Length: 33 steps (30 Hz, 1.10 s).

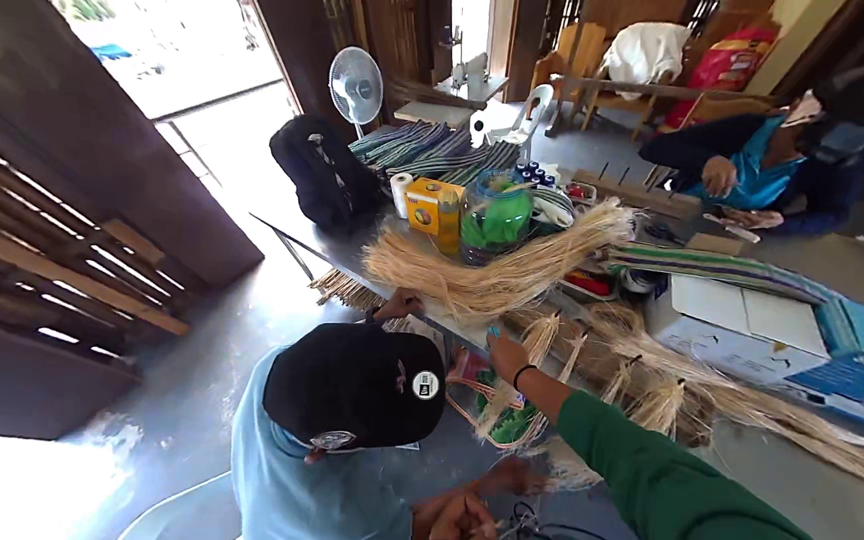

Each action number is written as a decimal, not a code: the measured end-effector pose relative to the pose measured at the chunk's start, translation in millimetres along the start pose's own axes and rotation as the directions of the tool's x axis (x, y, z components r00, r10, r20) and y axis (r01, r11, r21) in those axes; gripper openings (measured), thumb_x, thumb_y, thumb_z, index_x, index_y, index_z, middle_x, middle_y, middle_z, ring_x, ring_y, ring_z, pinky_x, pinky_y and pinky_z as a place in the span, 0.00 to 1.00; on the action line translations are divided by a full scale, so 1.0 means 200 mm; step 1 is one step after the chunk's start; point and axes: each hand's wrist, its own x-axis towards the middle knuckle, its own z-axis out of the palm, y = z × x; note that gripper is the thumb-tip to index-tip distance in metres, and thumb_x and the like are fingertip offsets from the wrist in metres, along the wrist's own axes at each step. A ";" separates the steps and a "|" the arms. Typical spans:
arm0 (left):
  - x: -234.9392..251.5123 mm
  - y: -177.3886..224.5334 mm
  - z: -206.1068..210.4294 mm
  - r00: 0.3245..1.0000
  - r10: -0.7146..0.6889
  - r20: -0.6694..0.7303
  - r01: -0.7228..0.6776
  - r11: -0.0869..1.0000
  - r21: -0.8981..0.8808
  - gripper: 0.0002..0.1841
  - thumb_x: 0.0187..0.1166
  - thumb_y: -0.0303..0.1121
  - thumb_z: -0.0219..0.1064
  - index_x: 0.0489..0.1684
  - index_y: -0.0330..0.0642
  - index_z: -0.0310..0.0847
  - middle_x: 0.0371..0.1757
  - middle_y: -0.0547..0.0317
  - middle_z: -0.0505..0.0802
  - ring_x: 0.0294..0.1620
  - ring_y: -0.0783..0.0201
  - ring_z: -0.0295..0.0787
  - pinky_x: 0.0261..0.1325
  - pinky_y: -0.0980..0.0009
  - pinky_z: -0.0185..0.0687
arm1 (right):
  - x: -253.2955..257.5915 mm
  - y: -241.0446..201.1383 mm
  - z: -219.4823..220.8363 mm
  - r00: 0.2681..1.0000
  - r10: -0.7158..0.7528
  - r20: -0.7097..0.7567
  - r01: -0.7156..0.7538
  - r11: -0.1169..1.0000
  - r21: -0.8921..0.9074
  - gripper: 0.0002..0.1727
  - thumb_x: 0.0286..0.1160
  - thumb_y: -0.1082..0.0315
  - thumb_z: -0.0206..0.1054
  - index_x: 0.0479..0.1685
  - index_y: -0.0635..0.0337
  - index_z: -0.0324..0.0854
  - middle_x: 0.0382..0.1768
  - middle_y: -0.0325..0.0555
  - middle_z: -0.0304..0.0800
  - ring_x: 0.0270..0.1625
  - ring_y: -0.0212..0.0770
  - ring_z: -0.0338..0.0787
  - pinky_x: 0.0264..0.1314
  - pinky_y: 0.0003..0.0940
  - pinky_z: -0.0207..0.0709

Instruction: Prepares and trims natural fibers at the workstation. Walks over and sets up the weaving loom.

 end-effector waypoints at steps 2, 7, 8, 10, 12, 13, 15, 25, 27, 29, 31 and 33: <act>0.03 -0.01 0.01 1.000 0.013 -0.002 -0.013 1.000 -0.023 0.03 0.84 0.26 0.60 0.46 0.42 0.79 0.30 0.71 0.84 0.25 0.79 0.75 0.29 0.79 0.74 | -0.03 0.01 -0.03 0.999 0.054 -0.007 -0.050 0.956 0.289 0.27 0.87 0.63 0.56 0.82 0.65 0.65 0.70 0.67 0.81 0.67 0.62 0.88 0.69 0.59 0.80; 0.15 -0.02 0.15 0.997 -0.027 -0.076 0.028 0.999 0.015 0.04 0.83 0.26 0.62 0.46 0.39 0.82 0.33 0.65 0.87 0.24 0.77 0.76 0.26 0.79 0.72 | -0.34 0.14 -0.12 0.991 0.019 0.129 -0.128 -0.053 0.990 0.20 0.93 0.61 0.55 0.74 0.64 0.62 0.46 0.55 0.86 0.39 0.44 0.92 0.44 0.37 0.89; 0.19 -0.02 0.18 0.995 -0.029 -0.091 0.030 0.999 0.012 0.04 0.84 0.28 0.63 0.46 0.39 0.83 0.31 0.65 0.86 0.23 0.76 0.75 0.25 0.79 0.72 | -0.45 0.19 -0.16 0.990 -0.029 0.139 -0.142 -0.193 0.971 0.19 0.94 0.59 0.54 0.71 0.63 0.64 0.45 0.54 0.88 0.40 0.45 0.93 0.46 0.38 0.90; 0.26 -0.02 0.25 0.992 -0.022 -0.121 0.023 1.000 0.006 0.06 0.83 0.32 0.66 0.46 0.40 0.85 0.30 0.64 0.86 0.23 0.75 0.74 0.25 0.78 0.71 | -0.69 0.33 -0.21 0.984 -0.138 0.108 -0.147 -0.313 0.938 0.22 0.96 0.54 0.45 0.68 0.64 0.69 0.47 0.56 0.91 0.46 0.49 0.95 0.54 0.42 0.90; 0.35 0.01 0.33 0.991 0.004 -0.136 -0.002 1.000 0.015 0.07 0.82 0.33 0.67 0.47 0.40 0.86 0.33 0.63 0.87 0.25 0.74 0.76 0.27 0.78 0.72 | -0.91 0.49 -0.24 0.981 -0.191 0.043 -0.112 -0.368 0.923 0.25 0.97 0.53 0.36 0.63 0.64 0.71 0.48 0.56 0.92 0.48 0.51 0.95 0.57 0.44 0.89; 0.39 0.02 0.38 0.990 0.020 -0.138 -0.018 1.000 0.020 0.07 0.82 0.32 0.67 0.47 0.39 0.86 0.35 0.63 0.88 0.26 0.74 0.77 0.27 0.78 0.73 | -1.02 0.57 -0.23 0.982 -0.188 0.009 -0.086 -0.404 0.911 0.25 0.96 0.55 0.35 0.56 0.62 0.74 0.45 0.55 0.93 0.48 0.50 0.95 0.57 0.44 0.89; 0.48 0.03 0.47 0.991 0.061 -0.116 -0.058 0.998 0.028 0.07 0.83 0.32 0.67 0.48 0.38 0.87 0.41 0.61 0.90 0.30 0.74 0.80 0.30 0.78 0.77 | -1.20 0.74 -0.18 0.978 -0.198 -0.067 -0.038 -0.482 0.876 0.23 0.93 0.60 0.39 0.47 0.60 0.82 0.44 0.54 0.95 0.47 0.49 0.96 0.57 0.42 0.89; 0.60 0.01 0.79 0.999 0.009 -0.034 -0.008 1.000 0.028 0.08 0.85 0.32 0.66 0.52 0.41 0.87 0.35 0.62 0.88 0.26 0.73 0.76 0.28 0.78 0.72 | -1.70 1.19 0.12 0.966 -0.156 -0.204 0.190 -0.103 0.976 0.24 0.81 0.64 0.71 0.74 0.60 0.77 0.43 0.49 0.96 0.45 0.44 0.97 0.57 0.42 0.91; 0.60 0.01 0.82 1.000 0.011 -0.015 -0.011 1.000 0.027 0.07 0.85 0.31 0.66 0.51 0.41 0.86 0.34 0.61 0.87 0.24 0.73 0.74 0.25 0.79 0.69 | -1.74 1.22 0.09 0.955 -0.143 -0.261 0.283 0.161 0.945 0.26 0.79 0.64 0.72 0.74 0.63 0.76 0.42 0.46 0.96 0.43 0.41 0.96 0.53 0.38 0.92; 0.59 0.01 0.86 1.000 0.029 -0.001 -0.029 0.999 0.013 0.05 0.85 0.30 0.65 0.50 0.41 0.85 0.33 0.62 0.87 0.22 0.75 0.72 0.23 0.81 0.66 | -1.75 1.26 0.06 0.923 -0.254 -0.288 0.364 0.341 0.866 0.37 0.75 0.50 0.75 0.78 0.63 0.72 0.46 0.41 0.93 0.45 0.36 0.92 0.52 0.33 0.89; 0.58 0.01 0.89 0.999 0.052 0.010 -0.052 0.999 0.003 0.05 0.85 0.28 0.64 0.48 0.40 0.84 0.32 0.62 0.86 0.21 0.75 0.70 0.22 0.81 0.64 | -1.74 1.28 0.03 0.901 -0.328 -0.283 0.410 0.429 0.805 0.45 0.70 0.40 0.75 0.80 0.63 0.71 0.47 0.40 0.91 0.46 0.33 0.90 0.51 0.31 0.87; 0.56 0.02 0.92 0.997 0.074 0.018 -0.075 0.997 0.019 0.04 0.85 0.28 0.64 0.48 0.41 0.83 0.33 0.61 0.85 0.21 0.74 0.71 0.22 0.81 0.65 | -1.72 1.28 0.03 0.890 -0.329 -0.316 0.449 0.503 0.739 0.45 0.68 0.39 0.77 0.78 0.64 0.73 0.47 0.41 0.91 0.45 0.33 0.90 0.50 0.32 0.87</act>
